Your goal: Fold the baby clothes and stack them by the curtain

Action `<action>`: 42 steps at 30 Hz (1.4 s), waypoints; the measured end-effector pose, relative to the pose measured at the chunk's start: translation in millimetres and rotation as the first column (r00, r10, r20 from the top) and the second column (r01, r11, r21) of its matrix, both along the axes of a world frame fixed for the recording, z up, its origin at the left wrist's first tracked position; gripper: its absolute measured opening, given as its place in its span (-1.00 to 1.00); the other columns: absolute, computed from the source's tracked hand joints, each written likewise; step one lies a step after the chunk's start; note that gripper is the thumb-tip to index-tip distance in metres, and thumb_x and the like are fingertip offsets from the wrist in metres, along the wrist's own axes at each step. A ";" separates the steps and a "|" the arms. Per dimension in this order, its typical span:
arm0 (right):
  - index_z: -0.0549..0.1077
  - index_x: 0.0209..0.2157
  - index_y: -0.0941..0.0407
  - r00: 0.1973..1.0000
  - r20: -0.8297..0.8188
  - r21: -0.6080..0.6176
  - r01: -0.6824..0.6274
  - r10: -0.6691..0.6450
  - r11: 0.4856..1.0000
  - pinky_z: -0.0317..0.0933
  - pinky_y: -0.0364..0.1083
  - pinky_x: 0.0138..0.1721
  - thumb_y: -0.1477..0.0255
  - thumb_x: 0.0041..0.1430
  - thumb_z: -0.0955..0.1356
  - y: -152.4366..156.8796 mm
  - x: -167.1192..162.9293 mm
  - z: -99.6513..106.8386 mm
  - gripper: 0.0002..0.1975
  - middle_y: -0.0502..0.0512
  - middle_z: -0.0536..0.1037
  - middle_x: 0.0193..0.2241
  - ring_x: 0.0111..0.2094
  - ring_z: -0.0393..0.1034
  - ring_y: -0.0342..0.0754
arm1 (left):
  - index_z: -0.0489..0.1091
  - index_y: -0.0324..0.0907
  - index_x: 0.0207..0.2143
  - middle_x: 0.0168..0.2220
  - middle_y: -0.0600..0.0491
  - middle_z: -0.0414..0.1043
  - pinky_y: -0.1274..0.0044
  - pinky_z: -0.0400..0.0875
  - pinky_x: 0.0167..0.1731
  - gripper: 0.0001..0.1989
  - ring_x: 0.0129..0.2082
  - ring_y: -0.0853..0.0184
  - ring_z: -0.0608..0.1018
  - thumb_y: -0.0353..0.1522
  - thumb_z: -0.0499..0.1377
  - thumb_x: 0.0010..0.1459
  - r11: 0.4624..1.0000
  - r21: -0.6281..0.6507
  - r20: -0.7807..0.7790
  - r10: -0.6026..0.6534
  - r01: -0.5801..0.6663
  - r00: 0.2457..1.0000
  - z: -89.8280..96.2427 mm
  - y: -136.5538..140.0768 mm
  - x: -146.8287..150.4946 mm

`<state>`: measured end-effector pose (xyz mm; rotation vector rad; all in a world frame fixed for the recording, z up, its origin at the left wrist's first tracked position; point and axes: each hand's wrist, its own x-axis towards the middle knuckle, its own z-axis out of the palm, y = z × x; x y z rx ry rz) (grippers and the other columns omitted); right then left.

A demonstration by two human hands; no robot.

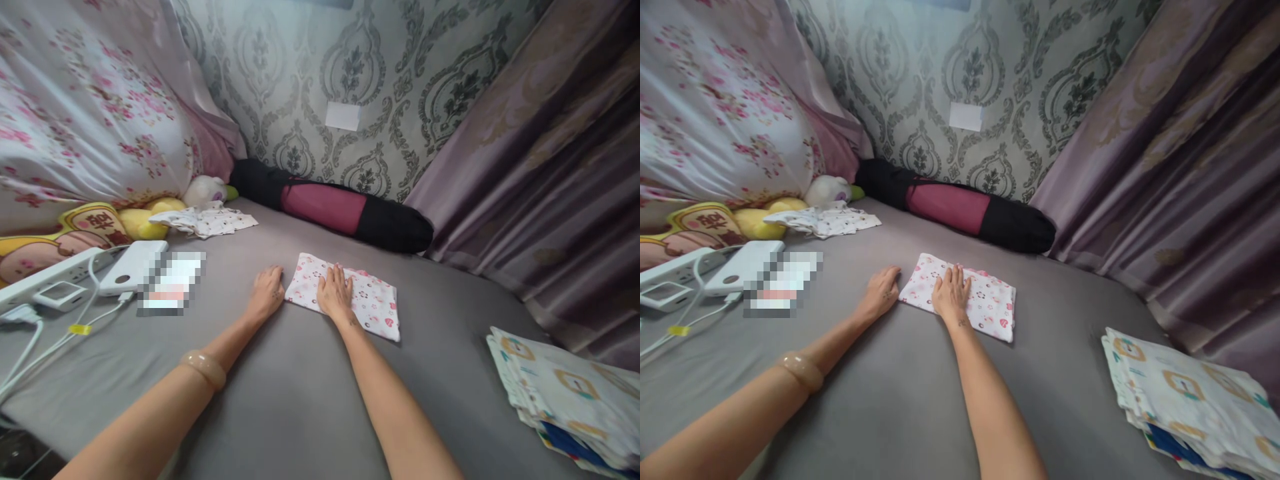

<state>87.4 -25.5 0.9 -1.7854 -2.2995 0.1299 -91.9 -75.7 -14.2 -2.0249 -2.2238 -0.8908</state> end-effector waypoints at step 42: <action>0.06 0.31 0.24 0.991 -0.059 0.017 -0.117 0.118 0.993 -0.32 0.16 0.28 0.32 0.37 0.03 -1.8 -48.3 10.4 -0.45 0.26 0.07 0.32 0.34 -0.15 0.08 | 0.32 -0.21 -0.03 -0.03 -0.14 0.46 0.35 0.26 0.06 -0.60 0.02 0.21 0.45 -0.57 -0.08 0.10 1.000 0.015 0.032 0.021 -0.021 0.999 -4.5 1.6 -0.7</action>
